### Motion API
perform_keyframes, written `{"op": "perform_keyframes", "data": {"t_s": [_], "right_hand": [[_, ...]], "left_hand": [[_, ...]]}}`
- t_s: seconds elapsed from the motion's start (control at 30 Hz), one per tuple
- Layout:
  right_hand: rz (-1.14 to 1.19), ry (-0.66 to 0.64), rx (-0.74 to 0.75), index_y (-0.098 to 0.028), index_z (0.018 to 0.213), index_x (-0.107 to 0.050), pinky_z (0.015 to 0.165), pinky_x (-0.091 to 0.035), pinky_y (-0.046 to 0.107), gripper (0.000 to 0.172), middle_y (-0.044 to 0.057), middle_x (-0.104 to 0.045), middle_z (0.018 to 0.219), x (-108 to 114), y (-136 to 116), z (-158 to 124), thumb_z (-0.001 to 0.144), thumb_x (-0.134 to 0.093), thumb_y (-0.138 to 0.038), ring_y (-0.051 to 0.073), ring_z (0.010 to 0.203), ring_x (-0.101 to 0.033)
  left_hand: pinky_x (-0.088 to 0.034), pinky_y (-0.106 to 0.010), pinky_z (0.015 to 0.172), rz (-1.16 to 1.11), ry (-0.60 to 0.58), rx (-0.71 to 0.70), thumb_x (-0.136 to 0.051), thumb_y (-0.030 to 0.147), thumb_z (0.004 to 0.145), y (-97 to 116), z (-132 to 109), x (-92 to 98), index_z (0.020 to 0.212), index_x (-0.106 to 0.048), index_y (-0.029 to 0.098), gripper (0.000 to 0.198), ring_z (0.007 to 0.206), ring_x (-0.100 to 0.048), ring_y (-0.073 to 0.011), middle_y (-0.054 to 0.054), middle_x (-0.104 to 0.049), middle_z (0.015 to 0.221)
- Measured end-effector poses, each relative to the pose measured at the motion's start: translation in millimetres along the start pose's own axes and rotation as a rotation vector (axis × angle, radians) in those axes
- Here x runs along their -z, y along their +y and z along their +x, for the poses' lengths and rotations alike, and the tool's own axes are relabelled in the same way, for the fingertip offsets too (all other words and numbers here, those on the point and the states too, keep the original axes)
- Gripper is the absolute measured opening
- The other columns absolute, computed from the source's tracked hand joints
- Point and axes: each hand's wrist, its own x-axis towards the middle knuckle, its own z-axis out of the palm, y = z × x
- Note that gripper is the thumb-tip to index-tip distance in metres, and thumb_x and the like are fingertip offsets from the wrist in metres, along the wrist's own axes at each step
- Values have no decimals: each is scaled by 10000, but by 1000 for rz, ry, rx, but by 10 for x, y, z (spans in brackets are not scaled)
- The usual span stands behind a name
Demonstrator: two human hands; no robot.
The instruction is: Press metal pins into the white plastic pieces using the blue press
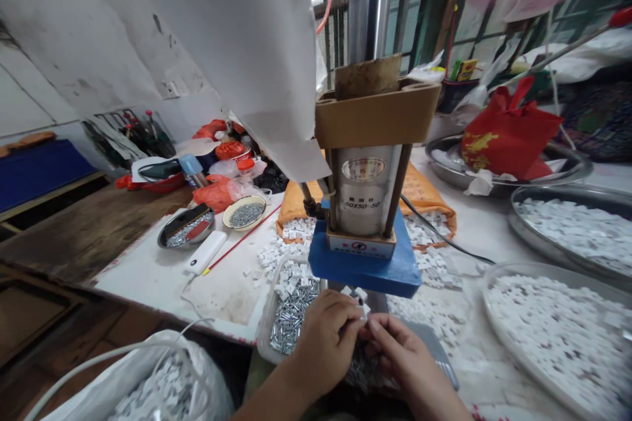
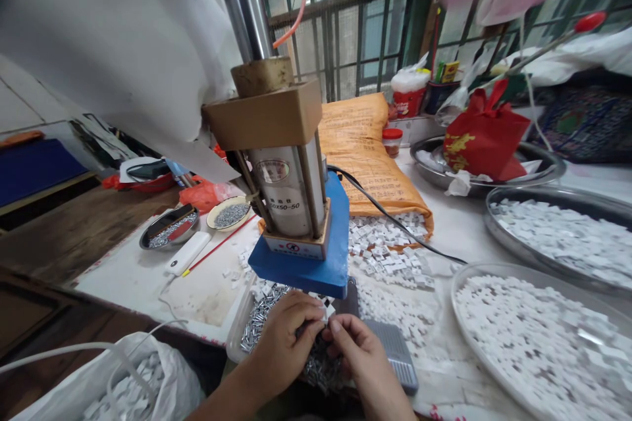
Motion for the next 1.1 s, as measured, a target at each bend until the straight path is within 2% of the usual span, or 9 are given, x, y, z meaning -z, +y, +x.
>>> {"op": "perform_keyframes", "data": {"t_s": [0.07, 0.2, 0.3, 0.5, 0.73, 1.1], "right_hand": [[6, -15, 4, -182, 740, -637, 381, -264, 159, 422, -18, -605, 588, 15, 22, 17, 604, -711, -575, 52, 423, -408], [21, -36, 18, -182, 741, -629, 401, -286, 160, 417, -4, -629, 644, 39, 63, 52, 613, -711, -571, 74, 488, -469], [11, -46, 8, -183, 735, -627, 393, -267, 165, 423, -13, -605, 603, 36, 60, 49, 612, -705, -579, 81, 480, -460], [6, -25, 14, -191, 730, -620, 414, -282, 176, 400, 0, -633, 671, 24, 26, 0, 617, -707, -565, 108, 540, -501], [53, -67, -36, -185, 761, -616, 408, -252, 167, 410, -34, -577, 564, 50, 75, 23, 628, -706, -562, 48, 423, -389], [59, -72, -25, -186, 742, -621, 424, -280, 155, 362, -19, -608, 631, 50, 76, 17, 652, -712, -525, 68, 515, -462]], "left_hand": [[-488, -329, 811, 2, -3, -4, -547, 37, 784, -3, -6, -6, 855, -642, 182, 187, 870, -587, -176, -52, -665, 878], [-480, -323, 811, 1, -9, -25, -550, 24, 775, -11, -19, -10, 847, -633, 176, 187, 868, -579, -171, -50, -662, 881], [-478, -321, 810, 0, -6, -38, -549, 15, 771, -15, -15, -5, 834, -631, 173, 189, 864, -577, -169, -49, -663, 870], [-485, -334, 799, -6, -5, -41, -537, 33, 783, -3, -6, -2, 846, -634, 178, 185, 861, -580, -182, -60, -661, 867], [-485, -329, 801, 3, -4, -37, -546, 40, 784, 28, -19, -10, 820, -637, 173, 166, 856, -581, -179, -61, -662, 857], [-481, -327, 805, 7, 0, -39, -544, 23, 772, 20, -27, -13, 830, -637, 173, 186, 857, -574, -176, -59, -657, 867]]}}
